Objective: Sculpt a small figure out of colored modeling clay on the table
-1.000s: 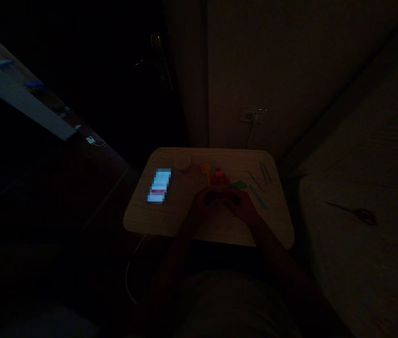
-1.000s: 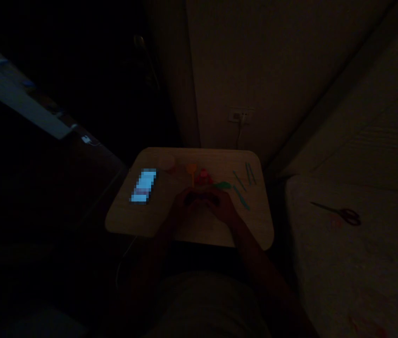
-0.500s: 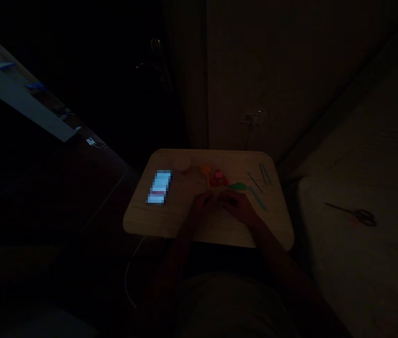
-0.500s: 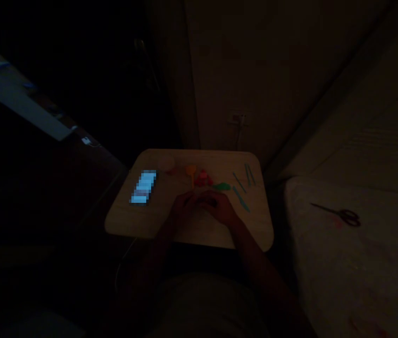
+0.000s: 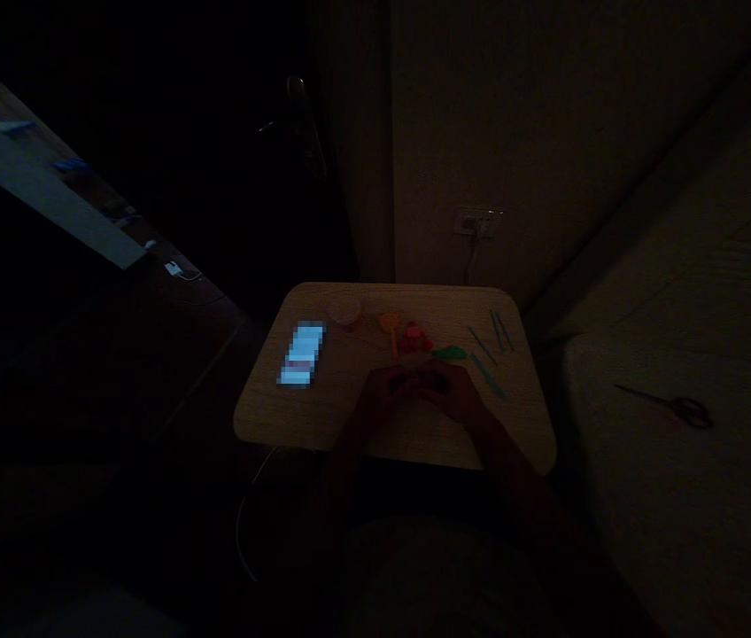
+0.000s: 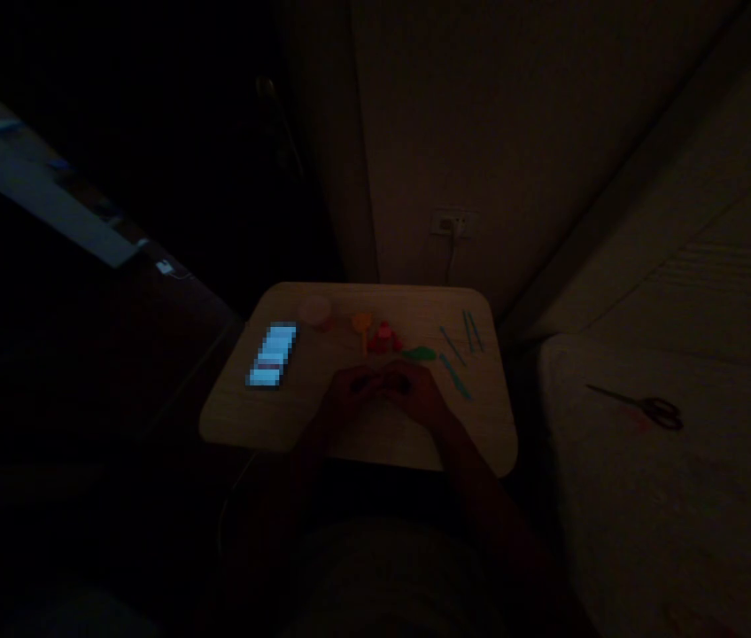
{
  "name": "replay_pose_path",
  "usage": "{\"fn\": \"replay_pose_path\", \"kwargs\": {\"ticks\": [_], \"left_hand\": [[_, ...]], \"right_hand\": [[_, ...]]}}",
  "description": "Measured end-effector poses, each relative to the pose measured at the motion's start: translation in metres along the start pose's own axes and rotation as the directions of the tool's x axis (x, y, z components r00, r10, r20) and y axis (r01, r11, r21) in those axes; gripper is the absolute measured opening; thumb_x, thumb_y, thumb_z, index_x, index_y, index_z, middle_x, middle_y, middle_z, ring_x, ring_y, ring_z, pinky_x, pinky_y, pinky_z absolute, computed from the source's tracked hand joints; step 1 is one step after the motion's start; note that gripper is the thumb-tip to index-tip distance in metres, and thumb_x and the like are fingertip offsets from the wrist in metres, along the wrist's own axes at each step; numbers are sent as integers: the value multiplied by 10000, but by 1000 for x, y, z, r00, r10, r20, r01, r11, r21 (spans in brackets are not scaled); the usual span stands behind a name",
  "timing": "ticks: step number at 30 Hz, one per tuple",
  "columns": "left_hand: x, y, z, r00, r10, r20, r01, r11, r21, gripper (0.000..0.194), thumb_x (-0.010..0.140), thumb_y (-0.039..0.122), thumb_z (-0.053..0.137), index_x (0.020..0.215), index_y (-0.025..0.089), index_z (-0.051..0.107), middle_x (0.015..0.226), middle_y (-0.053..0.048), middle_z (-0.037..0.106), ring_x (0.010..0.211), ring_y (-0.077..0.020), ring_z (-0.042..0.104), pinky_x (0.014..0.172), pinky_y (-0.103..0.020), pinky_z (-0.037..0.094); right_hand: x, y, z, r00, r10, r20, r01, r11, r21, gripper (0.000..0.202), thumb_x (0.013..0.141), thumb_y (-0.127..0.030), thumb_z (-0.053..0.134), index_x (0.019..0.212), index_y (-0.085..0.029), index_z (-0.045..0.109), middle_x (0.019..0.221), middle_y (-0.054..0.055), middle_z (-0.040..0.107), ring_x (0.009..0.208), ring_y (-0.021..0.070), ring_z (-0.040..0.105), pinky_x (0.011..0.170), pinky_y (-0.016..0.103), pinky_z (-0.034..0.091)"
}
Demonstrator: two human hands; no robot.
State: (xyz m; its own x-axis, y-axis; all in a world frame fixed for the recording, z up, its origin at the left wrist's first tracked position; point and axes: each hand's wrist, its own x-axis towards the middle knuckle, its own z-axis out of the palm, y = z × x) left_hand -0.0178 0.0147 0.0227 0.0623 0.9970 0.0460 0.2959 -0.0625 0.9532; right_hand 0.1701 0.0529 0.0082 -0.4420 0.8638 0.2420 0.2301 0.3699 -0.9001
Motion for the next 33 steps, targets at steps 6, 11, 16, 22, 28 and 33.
{"fn": "replay_pose_path", "kwargs": {"ticks": [6,11,16,22,28,33], "left_hand": [[0,-2,-1,1000,23,-6,-23,1000,21,281,896,409,672,831,147,750,806,-35,733,742,-163,622,695,-259,468],[2,-4,1,999,25,-36,-24,999,21,268,911,385,651,806,148,719,771,-21,696,727,-149,591,681,-244,466],[2,-4,2,997,61,-38,-60,998,7,278,932,395,637,824,149,711,795,-23,696,750,-149,594,707,-246,482],[2,0,3,997,72,12,-73,997,22,280,935,389,628,802,153,696,778,-15,673,733,-142,570,706,-246,454],[0,4,1,1000,12,-4,-12,1000,-11,297,920,399,635,769,148,683,751,-5,658,709,-131,556,671,-235,435],[1,5,-3,997,-48,-58,46,998,-38,270,895,393,653,817,145,724,771,-18,700,730,-150,610,676,-244,461]], "right_hand": [[-1,1,2,1000,-9,-26,7,998,-61,308,900,-495,715,815,-199,718,708,23,674,652,171,594,624,290,457],[-2,-9,3,999,-31,42,35,995,-96,272,986,-463,608,918,-209,676,799,34,688,717,183,615,679,298,456],[-1,-16,3,994,-60,86,69,992,-110,298,1037,-457,505,933,-219,650,864,49,700,777,202,638,732,319,455],[-3,-17,1,999,-32,-10,32,999,1,434,1049,-521,444,754,-223,555,698,16,583,656,175,550,649,314,412],[-2,-8,0,974,125,-189,-87,976,199,489,1050,-556,408,702,-238,535,615,2,539,585,165,512,596,316,400],[1,-2,-4,912,216,-349,-126,957,263,468,1039,-563,424,702,-247,496,607,-20,495,568,156,470,562,298,391]]}}
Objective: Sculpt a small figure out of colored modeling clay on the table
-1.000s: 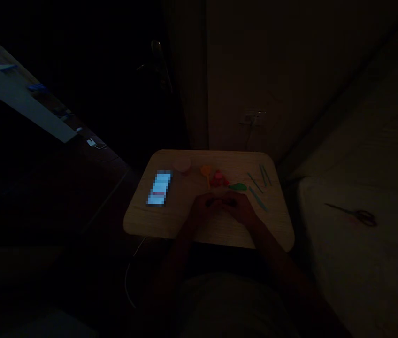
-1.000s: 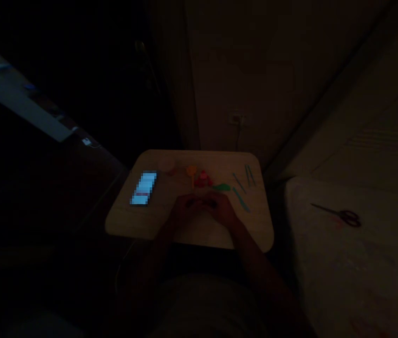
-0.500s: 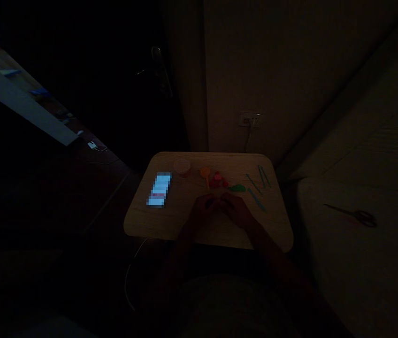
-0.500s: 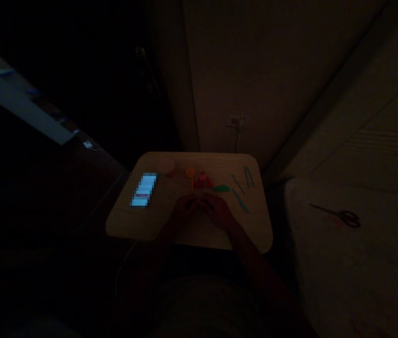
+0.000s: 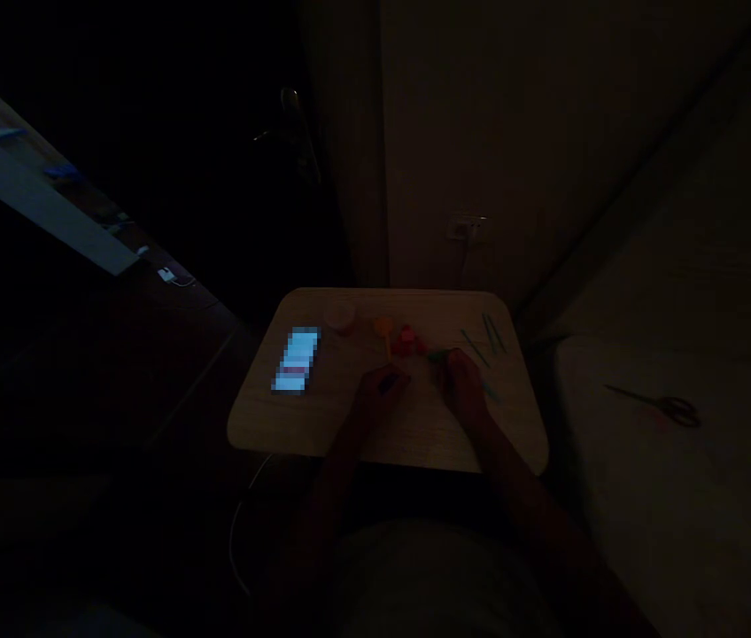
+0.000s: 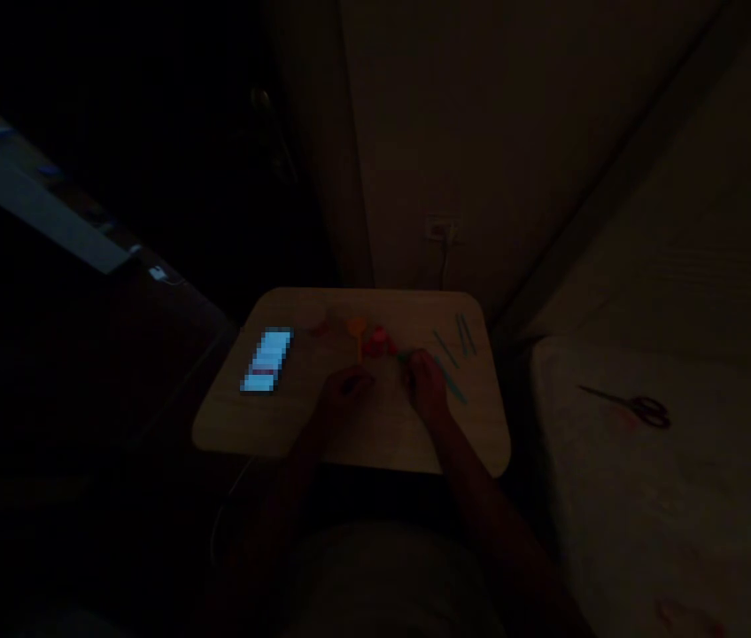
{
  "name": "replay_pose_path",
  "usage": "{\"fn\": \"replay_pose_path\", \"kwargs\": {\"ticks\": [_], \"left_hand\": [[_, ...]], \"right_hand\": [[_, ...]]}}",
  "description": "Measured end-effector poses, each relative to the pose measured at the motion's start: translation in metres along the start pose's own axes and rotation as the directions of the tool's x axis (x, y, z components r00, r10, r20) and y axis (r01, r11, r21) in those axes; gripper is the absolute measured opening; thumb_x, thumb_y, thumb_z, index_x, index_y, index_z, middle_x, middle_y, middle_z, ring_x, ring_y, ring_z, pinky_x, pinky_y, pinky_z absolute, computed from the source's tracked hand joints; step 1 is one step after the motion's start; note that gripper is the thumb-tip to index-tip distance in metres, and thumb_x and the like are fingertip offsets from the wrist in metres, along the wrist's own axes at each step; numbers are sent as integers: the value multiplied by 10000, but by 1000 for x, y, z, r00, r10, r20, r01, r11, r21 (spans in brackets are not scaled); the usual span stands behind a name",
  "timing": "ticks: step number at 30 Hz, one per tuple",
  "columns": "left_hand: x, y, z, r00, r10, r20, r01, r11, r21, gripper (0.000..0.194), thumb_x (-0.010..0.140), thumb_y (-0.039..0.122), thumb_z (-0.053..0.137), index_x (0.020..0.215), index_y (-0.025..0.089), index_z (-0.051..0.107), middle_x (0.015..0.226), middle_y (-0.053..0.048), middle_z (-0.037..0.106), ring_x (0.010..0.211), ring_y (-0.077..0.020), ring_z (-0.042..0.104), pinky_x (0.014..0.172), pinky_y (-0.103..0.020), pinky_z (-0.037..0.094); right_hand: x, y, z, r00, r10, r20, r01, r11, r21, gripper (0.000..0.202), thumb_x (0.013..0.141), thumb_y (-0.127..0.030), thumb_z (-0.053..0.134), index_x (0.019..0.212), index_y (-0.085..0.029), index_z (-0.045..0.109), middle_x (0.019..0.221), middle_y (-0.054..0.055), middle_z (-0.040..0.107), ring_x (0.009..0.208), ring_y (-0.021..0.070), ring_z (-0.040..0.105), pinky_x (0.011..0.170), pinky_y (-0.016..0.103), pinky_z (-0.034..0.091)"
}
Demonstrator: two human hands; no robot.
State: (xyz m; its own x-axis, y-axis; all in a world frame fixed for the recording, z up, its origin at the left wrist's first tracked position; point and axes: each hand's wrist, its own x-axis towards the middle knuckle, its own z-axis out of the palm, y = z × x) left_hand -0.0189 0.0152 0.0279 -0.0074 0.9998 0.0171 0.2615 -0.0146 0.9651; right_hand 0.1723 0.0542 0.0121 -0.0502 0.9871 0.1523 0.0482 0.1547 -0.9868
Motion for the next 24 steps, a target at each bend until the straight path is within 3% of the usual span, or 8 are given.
{"fn": "replay_pose_path", "kwargs": {"ticks": [4,6,10,12,16,24], "left_hand": [[1,-2,0,999,36,10,-36,999,-15,200,872,327,674,923,158,769,924,-44,773,879,-184,693,821,-273,535],[0,-2,0,999,52,1,-52,998,-23,191,852,297,691,961,165,776,977,-51,786,931,-193,710,867,-285,552],[0,-3,0,999,51,10,-50,997,-57,200,822,265,711,985,166,773,1015,-61,790,951,-196,723,893,-295,567],[0,-4,1,998,56,6,-56,996,-67,188,823,261,706,972,164,768,1006,-59,787,949,-194,720,895,-296,565],[1,-5,1,998,62,5,-62,996,-59,172,832,272,703,953,163,759,977,-55,780,926,-193,710,876,-299,560],[0,-4,0,998,61,34,-60,998,-21,168,856,265,678,961,160,756,965,-49,773,918,-187,696,873,-295,545]], "right_hand": [[0,0,1,992,-61,110,75,989,-127,344,994,-493,530,821,-225,659,699,9,629,650,174,566,638,309,459],[-1,0,1,990,-90,110,107,981,-159,278,971,-447,559,941,-220,716,817,38,715,746,196,636,706,326,507],[-2,1,1,986,-139,89,152,974,-165,293,965,-386,563,1139,-221,732,1055,75,774,941,223,698,840,361,553],[-2,2,1,986,-115,119,133,980,-151,314,963,-382,571,1183,-224,731,1049,74,783,880,215,705,795,357,564],[-4,2,2,988,-28,153,48,990,-132,308,931,-415,627,1126,-219,761,900,58,789,657,188,667,645,335,551],[-5,1,4,987,-16,161,39,989,-141,242,839,-449,714,841,-207,721,697,19,706,618,172,612,597,294,484]]}}
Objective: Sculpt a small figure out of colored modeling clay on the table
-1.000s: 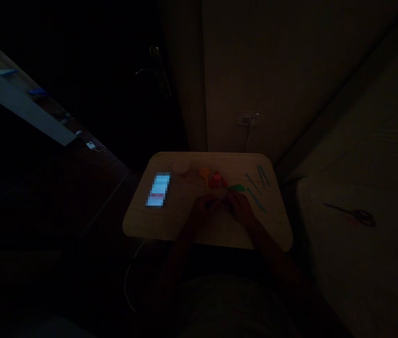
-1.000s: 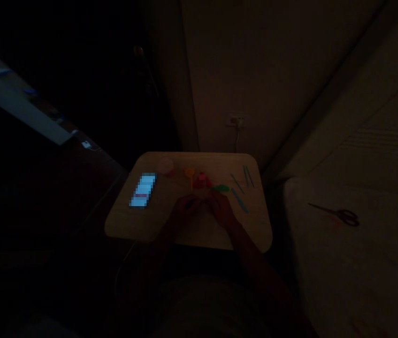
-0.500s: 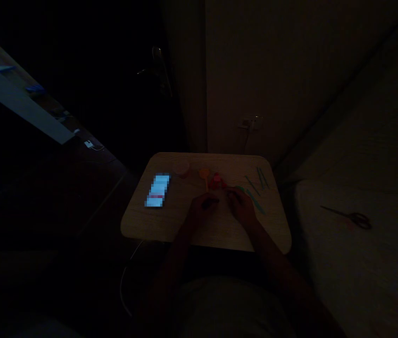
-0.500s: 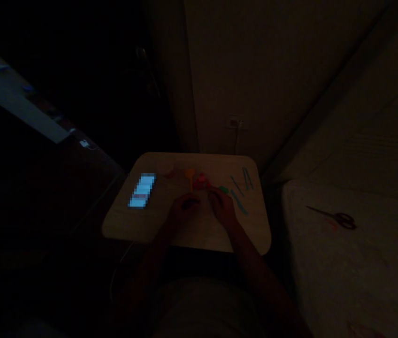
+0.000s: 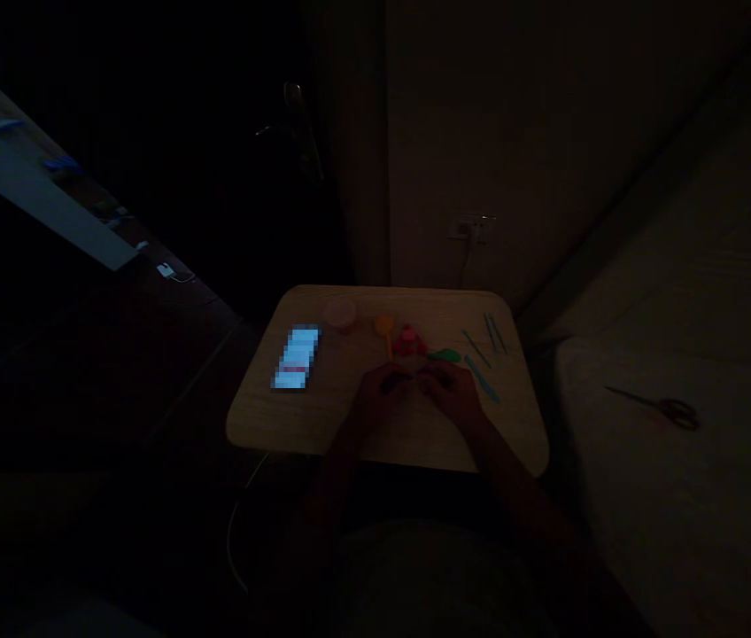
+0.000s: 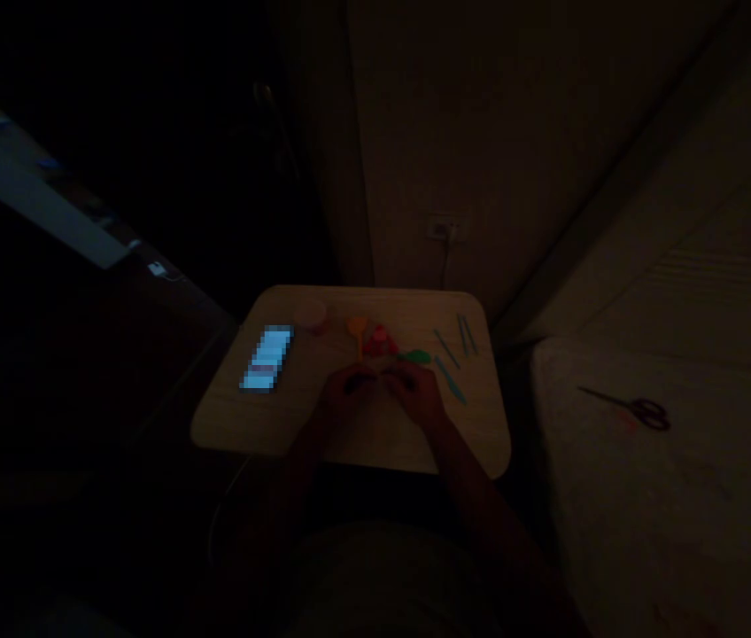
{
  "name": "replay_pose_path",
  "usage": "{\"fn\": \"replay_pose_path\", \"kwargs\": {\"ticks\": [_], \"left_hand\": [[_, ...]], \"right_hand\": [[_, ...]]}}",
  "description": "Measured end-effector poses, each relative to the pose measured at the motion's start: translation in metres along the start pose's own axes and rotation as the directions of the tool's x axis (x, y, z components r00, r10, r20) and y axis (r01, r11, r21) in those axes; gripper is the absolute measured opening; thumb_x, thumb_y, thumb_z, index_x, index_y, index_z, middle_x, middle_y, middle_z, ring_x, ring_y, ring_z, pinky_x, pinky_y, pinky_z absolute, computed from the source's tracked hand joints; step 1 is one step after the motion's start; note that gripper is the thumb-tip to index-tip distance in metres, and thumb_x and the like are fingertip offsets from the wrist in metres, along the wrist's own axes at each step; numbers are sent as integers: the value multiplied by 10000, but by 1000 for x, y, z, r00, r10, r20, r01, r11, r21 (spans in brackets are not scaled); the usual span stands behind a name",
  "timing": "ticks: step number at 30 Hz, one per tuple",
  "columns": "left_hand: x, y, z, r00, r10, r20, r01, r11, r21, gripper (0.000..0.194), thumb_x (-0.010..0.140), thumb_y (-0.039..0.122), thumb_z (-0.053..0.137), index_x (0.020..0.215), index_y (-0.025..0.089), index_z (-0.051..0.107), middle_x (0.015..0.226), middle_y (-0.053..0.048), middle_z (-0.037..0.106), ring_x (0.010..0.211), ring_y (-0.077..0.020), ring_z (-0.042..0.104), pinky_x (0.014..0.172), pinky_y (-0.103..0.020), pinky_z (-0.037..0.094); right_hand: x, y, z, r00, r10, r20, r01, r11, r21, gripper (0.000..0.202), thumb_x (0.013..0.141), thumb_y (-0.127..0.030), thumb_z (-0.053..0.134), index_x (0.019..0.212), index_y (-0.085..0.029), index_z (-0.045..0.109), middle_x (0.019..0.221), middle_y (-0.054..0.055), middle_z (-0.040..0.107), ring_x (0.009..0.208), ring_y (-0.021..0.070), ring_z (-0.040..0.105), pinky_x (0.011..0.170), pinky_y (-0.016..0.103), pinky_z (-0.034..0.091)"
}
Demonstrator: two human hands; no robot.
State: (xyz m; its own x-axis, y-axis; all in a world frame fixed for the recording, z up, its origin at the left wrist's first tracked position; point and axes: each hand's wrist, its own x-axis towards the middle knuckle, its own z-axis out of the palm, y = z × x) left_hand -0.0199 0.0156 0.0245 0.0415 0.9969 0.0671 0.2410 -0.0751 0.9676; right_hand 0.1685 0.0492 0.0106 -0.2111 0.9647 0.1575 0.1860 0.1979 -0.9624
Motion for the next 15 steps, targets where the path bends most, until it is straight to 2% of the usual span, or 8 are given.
{"fn": "replay_pose_path", "kwargs": {"ticks": [4,7,12,15], "left_hand": [[0,0,1,1000,-8,-1,8,1000,0,178,857,282,675,959,160,756,957,-52,771,906,-188,692,860,-294,546],[0,1,1,1000,-14,0,14,1000,-4,203,865,308,665,970,158,752,977,-58,772,923,-194,692,871,-299,542],[0,3,1,1000,-12,-1,12,1000,1,187,856,305,664,940,158,744,952,-50,766,913,-194,686,856,-292,533],[-1,4,0,1000,-7,4,7,1000,6,175,864,286,659,951,161,745,957,-45,767,918,-189,685,867,-288,534]], "right_hand": [[-1,1,-3,999,-48,-16,47,997,-58,267,891,-442,628,753,-214,613,637,-8,596,586,152,523,555,283,398],[-2,0,-4,999,-54,3,54,996,-75,360,948,-462,553,676,-226,543,586,-13,545,566,153,492,546,290,374],[-2,-2,-4,994,-40,101,50,994,-96,618,1050,-569,383,551,-231,520,512,10,530,519,164,509,564,316,399],[0,-4,-4,988,-76,134,99,980,-173,638,1065,-574,335,584,-227,574,567,31,594,567,183,563,632,334,432]]}}
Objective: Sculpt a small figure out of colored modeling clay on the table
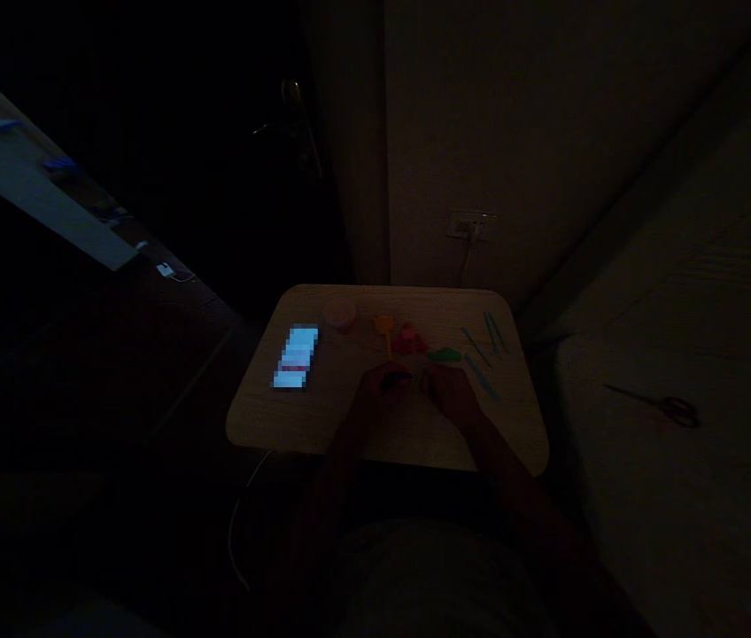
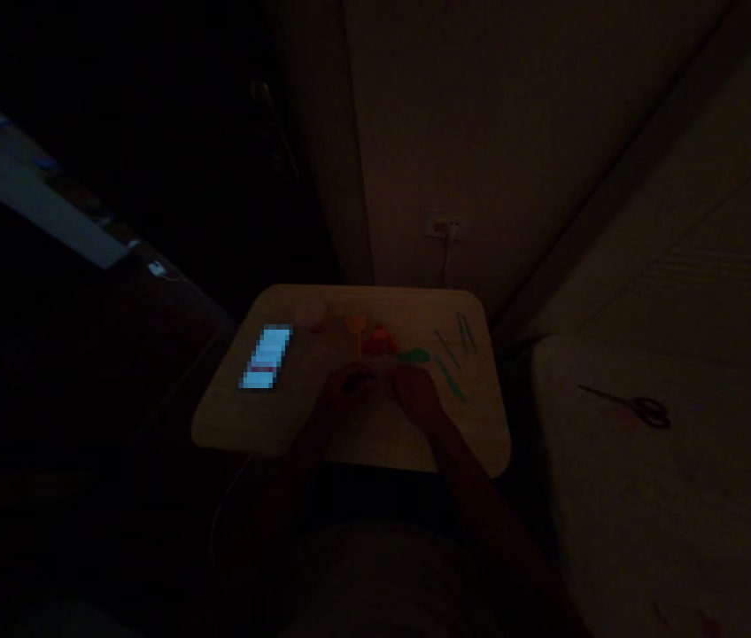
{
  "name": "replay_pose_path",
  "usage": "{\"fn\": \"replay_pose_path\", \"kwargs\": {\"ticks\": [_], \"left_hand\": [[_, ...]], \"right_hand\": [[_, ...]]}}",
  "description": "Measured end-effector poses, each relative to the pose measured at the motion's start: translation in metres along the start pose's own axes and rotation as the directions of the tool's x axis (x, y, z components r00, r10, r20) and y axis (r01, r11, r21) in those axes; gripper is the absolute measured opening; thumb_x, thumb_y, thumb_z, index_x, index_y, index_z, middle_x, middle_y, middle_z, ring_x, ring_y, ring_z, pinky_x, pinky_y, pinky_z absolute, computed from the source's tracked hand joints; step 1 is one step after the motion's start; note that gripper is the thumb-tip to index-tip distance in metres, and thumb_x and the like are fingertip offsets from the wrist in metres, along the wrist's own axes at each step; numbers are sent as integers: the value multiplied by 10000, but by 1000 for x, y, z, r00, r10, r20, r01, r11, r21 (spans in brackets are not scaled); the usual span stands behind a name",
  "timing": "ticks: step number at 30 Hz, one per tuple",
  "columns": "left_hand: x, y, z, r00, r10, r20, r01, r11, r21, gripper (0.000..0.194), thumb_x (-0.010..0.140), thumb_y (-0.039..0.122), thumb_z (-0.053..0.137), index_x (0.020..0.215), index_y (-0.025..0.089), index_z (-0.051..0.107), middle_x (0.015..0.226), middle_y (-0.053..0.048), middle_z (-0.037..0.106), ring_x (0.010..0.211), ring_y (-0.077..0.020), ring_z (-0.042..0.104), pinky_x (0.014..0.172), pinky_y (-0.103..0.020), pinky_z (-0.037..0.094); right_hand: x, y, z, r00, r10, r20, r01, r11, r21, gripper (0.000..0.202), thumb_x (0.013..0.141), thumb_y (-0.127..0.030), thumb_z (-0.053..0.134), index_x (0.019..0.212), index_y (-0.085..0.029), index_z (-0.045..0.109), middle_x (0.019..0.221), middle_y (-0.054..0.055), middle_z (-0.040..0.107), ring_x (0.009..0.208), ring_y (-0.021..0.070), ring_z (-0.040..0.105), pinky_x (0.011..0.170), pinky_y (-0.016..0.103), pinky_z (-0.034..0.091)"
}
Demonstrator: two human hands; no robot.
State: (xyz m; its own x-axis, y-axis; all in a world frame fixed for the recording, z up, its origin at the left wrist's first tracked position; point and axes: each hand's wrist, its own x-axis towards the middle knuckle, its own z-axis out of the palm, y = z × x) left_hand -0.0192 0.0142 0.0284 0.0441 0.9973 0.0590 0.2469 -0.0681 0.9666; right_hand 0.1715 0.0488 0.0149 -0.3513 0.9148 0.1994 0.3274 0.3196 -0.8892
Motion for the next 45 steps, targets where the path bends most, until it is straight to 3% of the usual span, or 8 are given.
{"fn": "replay_pose_path", "kwargs": {"ticks": [4,8,12,20,26,33,39,45], "left_hand": [[0,-1,0,1000,1,1,-1,1000,11,167,865,287,680,950,165,755,957,-47,773,919,-192,689,873,-292,543],[1,-5,0,1000,19,-10,-19,1000,7,175,860,299,702,957,169,766,957,-45,782,903,-190,695,863,-296,551],[1,-8,0,1000,7,-9,-7,1000,-14,201,861,328,720,976,172,771,960,-42,785,903,-190,702,837,-285,550],[0,-6,0,1000,4,-10,-4,1000,8,206,851,352,715,936,170,762,929,-41,772,877,-187,687,821,-282,534],[1,-2,0,1000,15,-6,-15,1000,3,171,862,302,662,915,160,740,913,-39,751,868,-172,661,820,-270,526],[1,-4,0,1000,7,-4,-7,1000,-17,176,863,299,666,939,159,743,932,-36,753,879,-175,663,831,-275,518],[1,-4,0,1000,6,-25,-6,1000,10,163,864,294,667,926,163,742,907,-32,748,866,-173,658,827,-276,519],[0,-1,0,1000,5,-21,-5,1000,-31,152,859,283,676,911,156,741,908,-35,754,864,-170,665,818,-267,531]], "right_hand": [[2,1,-1,999,-42,1,42,997,-66,519,1052,-532,398,749,-218,680,739,60,705,702,211,639,710,342,472],[2,6,0,996,-77,48,78,997,-15,360,1024,-458,494,981,-223,763,895,66,772,825,231,698,791,353,521],[1,9,2,995,-55,88,53,998,22,316,1003,-424,552,1078,-231,791,863,51,788,742,215,707,761,348,541],[1,1,-1,996,-28,84,26,999,29,270,950,-440,643,901,-219,790,737,30,759,674,198,684,679,308,508],[0,-2,-1,1000,-29,-3,29,999,29,334,1000,-433,537,796,-209,676,673,20,671,622,177,599,623,298,448],[1,0,1,999,-25,31,24,999,42,285,1025,-380,462,1000,-226,701,698,11,691,668,197,640,711,328,483],[1,-4,-1,999,-16,32,16,1000,-17,383,1043,-460,426,757,-238,551,649,10,610,621,185,562,650,321,417],[2,-1,0,999,-28,-32,27,999,-34,456,1018,-523,443,663,-238,465,609,7,536,590,173,497,587,317,352]]}}
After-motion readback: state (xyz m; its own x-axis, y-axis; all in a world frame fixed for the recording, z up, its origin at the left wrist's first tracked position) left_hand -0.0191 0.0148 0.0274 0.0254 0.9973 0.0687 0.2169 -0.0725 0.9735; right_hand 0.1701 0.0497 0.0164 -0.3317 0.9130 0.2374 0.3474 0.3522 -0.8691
